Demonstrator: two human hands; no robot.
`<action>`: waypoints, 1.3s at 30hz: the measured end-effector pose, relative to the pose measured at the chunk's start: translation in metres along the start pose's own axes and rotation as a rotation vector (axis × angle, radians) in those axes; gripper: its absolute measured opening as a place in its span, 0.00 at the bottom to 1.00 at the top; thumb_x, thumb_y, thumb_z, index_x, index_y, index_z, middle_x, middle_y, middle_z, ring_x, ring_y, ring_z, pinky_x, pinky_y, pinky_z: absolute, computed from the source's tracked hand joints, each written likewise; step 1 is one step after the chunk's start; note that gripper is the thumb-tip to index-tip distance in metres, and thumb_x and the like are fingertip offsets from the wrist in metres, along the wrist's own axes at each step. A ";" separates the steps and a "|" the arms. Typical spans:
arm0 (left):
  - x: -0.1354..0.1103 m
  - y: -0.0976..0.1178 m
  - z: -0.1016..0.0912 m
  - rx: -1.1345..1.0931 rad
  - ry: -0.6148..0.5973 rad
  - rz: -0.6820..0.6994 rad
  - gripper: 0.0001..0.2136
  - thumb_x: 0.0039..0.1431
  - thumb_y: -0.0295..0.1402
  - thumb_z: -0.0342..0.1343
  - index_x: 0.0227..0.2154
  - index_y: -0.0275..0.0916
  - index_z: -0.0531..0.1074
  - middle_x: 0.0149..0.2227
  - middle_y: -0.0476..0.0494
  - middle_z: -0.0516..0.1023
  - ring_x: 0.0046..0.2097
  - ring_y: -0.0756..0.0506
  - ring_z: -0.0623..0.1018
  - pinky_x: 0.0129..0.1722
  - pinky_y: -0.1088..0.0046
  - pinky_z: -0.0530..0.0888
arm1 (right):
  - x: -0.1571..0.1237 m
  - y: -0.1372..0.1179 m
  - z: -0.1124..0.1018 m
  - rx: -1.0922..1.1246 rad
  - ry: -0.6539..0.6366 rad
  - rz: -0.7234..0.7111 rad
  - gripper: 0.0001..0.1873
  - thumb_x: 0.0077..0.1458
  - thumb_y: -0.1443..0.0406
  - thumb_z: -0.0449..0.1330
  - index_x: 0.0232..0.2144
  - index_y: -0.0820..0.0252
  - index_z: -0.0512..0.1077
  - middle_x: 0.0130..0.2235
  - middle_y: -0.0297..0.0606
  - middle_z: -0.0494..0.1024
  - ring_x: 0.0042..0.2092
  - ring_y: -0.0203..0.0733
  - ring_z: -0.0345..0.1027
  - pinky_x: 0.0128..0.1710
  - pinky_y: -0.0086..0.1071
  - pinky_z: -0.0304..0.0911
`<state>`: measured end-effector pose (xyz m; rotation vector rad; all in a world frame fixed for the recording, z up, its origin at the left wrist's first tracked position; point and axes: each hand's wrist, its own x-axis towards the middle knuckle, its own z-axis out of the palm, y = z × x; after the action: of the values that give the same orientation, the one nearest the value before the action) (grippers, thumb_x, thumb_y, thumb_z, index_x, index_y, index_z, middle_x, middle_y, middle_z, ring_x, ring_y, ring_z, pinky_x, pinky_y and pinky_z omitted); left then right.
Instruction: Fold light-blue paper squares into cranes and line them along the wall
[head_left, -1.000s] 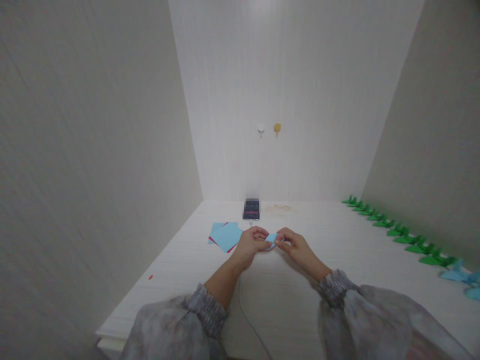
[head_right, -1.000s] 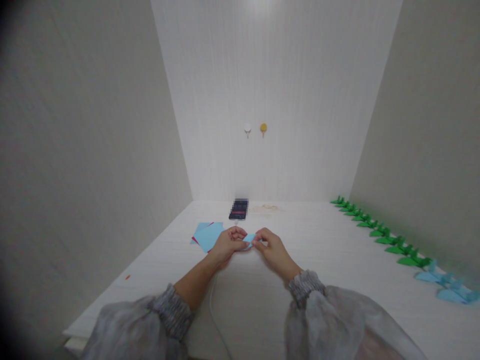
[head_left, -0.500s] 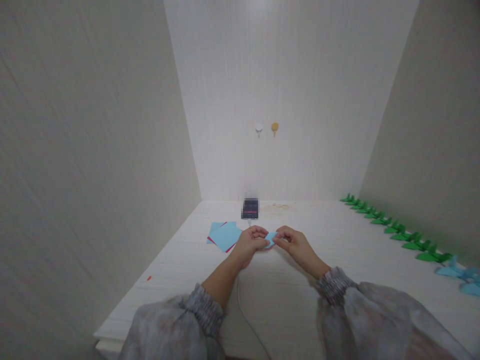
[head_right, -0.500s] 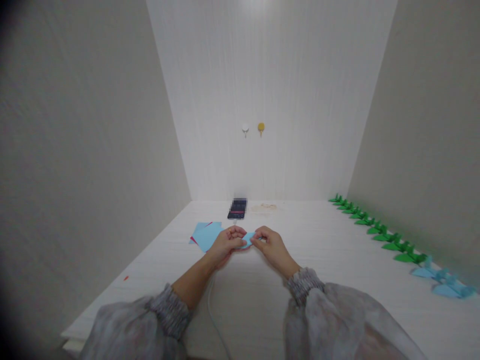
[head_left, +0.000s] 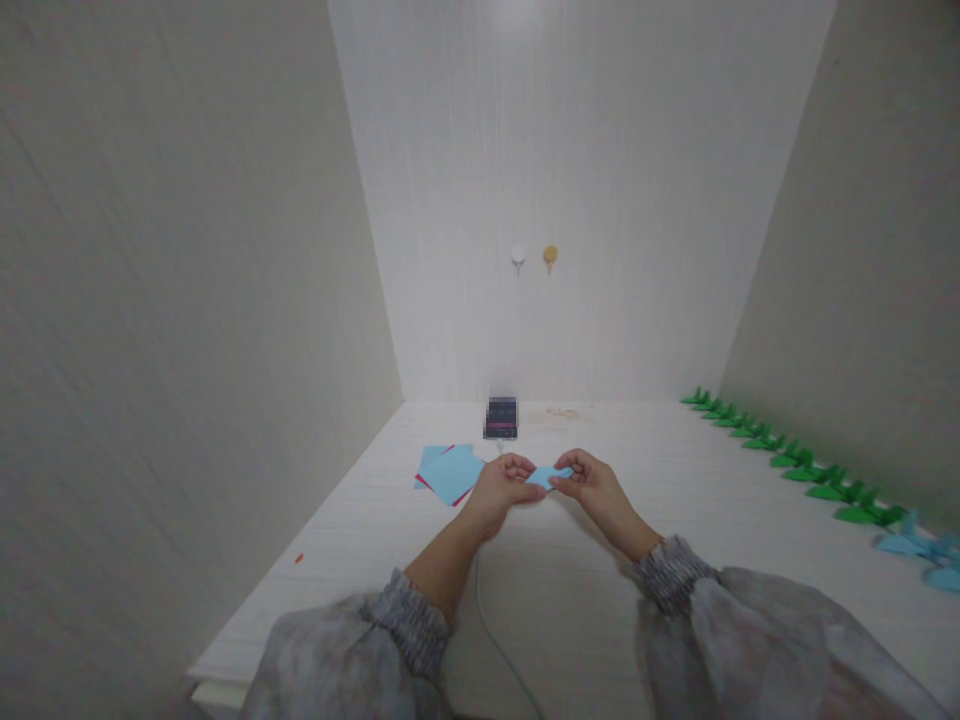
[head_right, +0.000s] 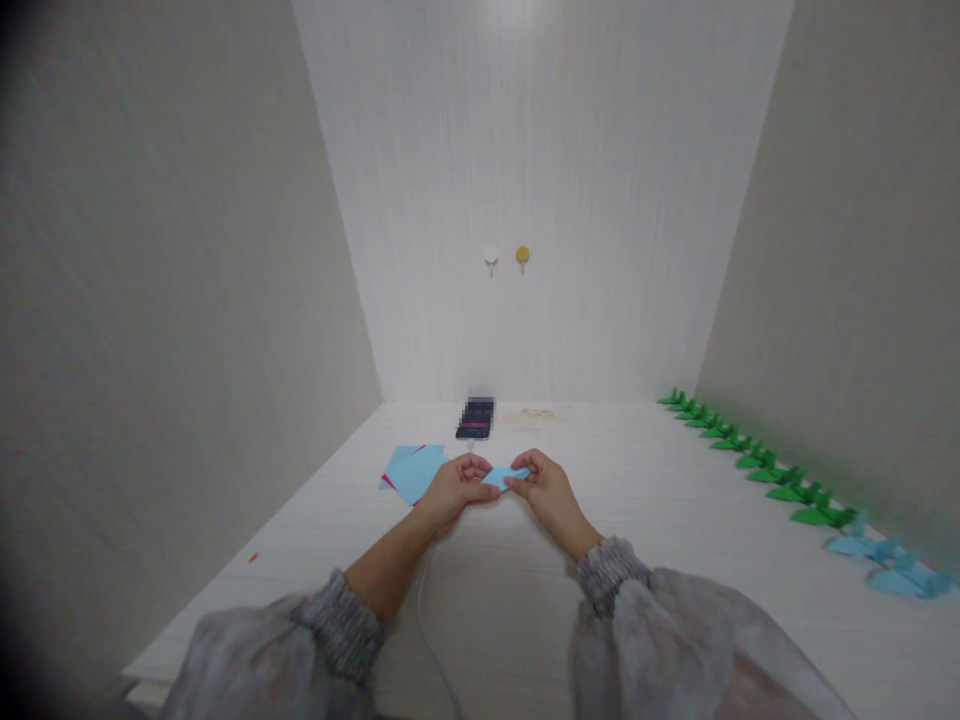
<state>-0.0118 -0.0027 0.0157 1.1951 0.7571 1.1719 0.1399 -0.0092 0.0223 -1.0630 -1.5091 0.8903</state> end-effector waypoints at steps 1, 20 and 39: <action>0.000 0.000 0.000 0.002 -0.002 0.000 0.18 0.26 0.27 0.64 0.26 0.34 0.65 0.23 0.49 0.71 0.24 0.52 0.71 0.28 0.74 0.67 | 0.000 0.000 0.000 0.016 0.002 0.011 0.11 0.36 0.64 0.60 0.24 0.60 0.62 0.22 0.29 0.66 0.23 0.33 0.60 0.23 0.27 0.55; 0.001 0.002 -0.003 0.035 0.028 -0.053 0.18 0.25 0.23 0.62 0.24 0.33 0.64 0.19 0.52 0.69 0.20 0.54 0.68 0.23 0.78 0.64 | 0.001 0.006 -0.003 0.146 -0.048 0.097 0.14 0.34 0.66 0.62 0.27 0.61 0.63 0.25 0.32 0.71 0.25 0.35 0.64 0.27 0.28 0.58; 0.001 0.000 -0.005 -0.031 0.019 -0.066 0.17 0.27 0.22 0.62 0.25 0.33 0.63 0.19 0.51 0.69 0.21 0.54 0.70 0.25 0.78 0.67 | 0.000 0.007 -0.005 0.285 -0.081 0.142 0.21 0.34 0.67 0.61 0.34 0.60 0.60 0.20 0.30 0.72 0.25 0.35 0.67 0.31 0.30 0.60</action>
<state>-0.0160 -0.0003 0.0150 1.1267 0.7847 1.1378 0.1461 -0.0068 0.0170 -0.9407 -1.3353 1.2211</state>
